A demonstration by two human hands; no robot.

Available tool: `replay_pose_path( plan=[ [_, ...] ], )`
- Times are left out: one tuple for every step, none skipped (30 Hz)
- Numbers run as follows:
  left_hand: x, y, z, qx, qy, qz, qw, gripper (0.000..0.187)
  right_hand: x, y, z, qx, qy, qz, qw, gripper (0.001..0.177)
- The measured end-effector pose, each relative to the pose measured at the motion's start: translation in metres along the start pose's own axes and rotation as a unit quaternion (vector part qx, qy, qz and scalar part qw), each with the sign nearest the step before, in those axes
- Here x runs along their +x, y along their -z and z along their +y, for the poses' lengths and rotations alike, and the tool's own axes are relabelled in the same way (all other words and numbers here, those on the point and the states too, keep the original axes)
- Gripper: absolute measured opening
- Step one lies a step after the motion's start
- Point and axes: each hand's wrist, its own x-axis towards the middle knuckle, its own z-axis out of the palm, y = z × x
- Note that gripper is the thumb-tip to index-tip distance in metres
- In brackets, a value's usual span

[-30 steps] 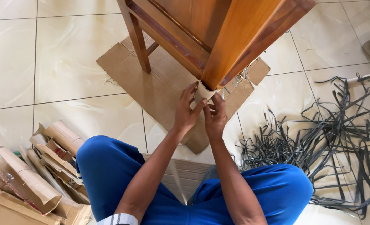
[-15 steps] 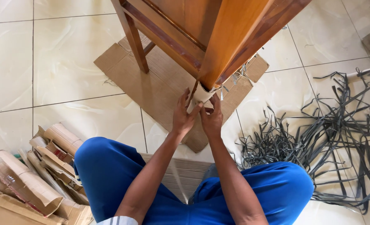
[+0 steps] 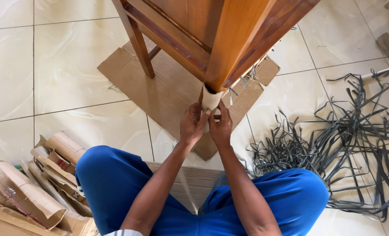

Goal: Wrapping a wooden chair leg with protective cardboard and securing it with plastic ties.

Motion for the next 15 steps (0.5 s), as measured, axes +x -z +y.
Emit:
replay_pose_path(
  plan=[
    [-0.001,0.000,-0.001,0.000,-0.001,0.000,1.000,0.054,-0.001,0.001,0.001,0.000,0.001,0.000,1.000,0.057],
    [-0.001,0.001,-0.002,-0.004,-0.010,0.007,1.000,0.051,-0.003,0.002,0.001,-0.003,-0.002,-0.016,1.000,0.058],
    [-0.003,0.001,-0.003,-0.008,-0.019,0.014,1.000,0.048,-0.004,0.002,0.002,-0.006,-0.006,-0.034,0.999,0.059],
    [-0.002,0.002,-0.001,-0.008,-0.019,0.015,1.000,0.048,-0.004,0.003,0.003,-0.005,-0.006,-0.034,0.999,0.059],
    [-0.002,0.003,0.001,-0.018,-0.026,0.014,0.999,0.049,-0.004,0.004,0.003,0.000,-0.010,-0.047,0.999,0.058],
    [-0.003,0.003,0.003,-0.028,-0.034,0.013,0.999,0.051,-0.004,0.005,0.003,0.006,-0.013,-0.059,0.998,0.057],
    [-0.003,0.003,0.008,-0.029,-0.034,0.012,0.999,0.051,-0.005,0.005,0.002,0.005,-0.013,-0.058,0.998,0.057],
    [-0.003,0.003,0.014,-0.047,-0.022,0.006,0.999,0.049,-0.006,0.006,0.000,-0.008,-0.001,-0.057,0.998,0.055],
    [-0.003,0.003,0.020,-0.064,-0.009,0.000,0.998,0.048,-0.007,0.006,-0.002,-0.020,0.009,-0.056,0.998,0.053],
    [-0.002,0.003,0.019,-0.065,-0.009,0.000,0.998,0.048,-0.008,0.005,0.002,-0.021,0.009,-0.056,0.998,0.053],
    [-0.001,0.004,0.017,-0.057,0.003,-0.005,0.998,0.049,-0.009,0.004,0.005,-0.026,0.017,-0.056,0.998,0.051],
    [0.000,0.004,0.016,-0.050,0.016,-0.009,0.999,0.050,-0.010,0.002,0.008,-0.032,0.024,-0.055,0.998,0.049],
    [0.000,0.005,0.014,-0.050,0.016,-0.009,0.999,0.050,-0.011,0.002,0.007,-0.032,0.024,-0.055,0.998,0.049],
    [0.001,0.005,0.013,-0.046,0.021,-0.006,0.999,0.048,-0.012,0.001,0.006,-0.021,0.004,-0.062,0.998,0.049],
    [0.001,0.005,0.011,-0.042,0.027,-0.003,0.999,0.046,-0.012,0.001,0.006,-0.011,-0.015,-0.069,0.997,0.050]
  ],
)
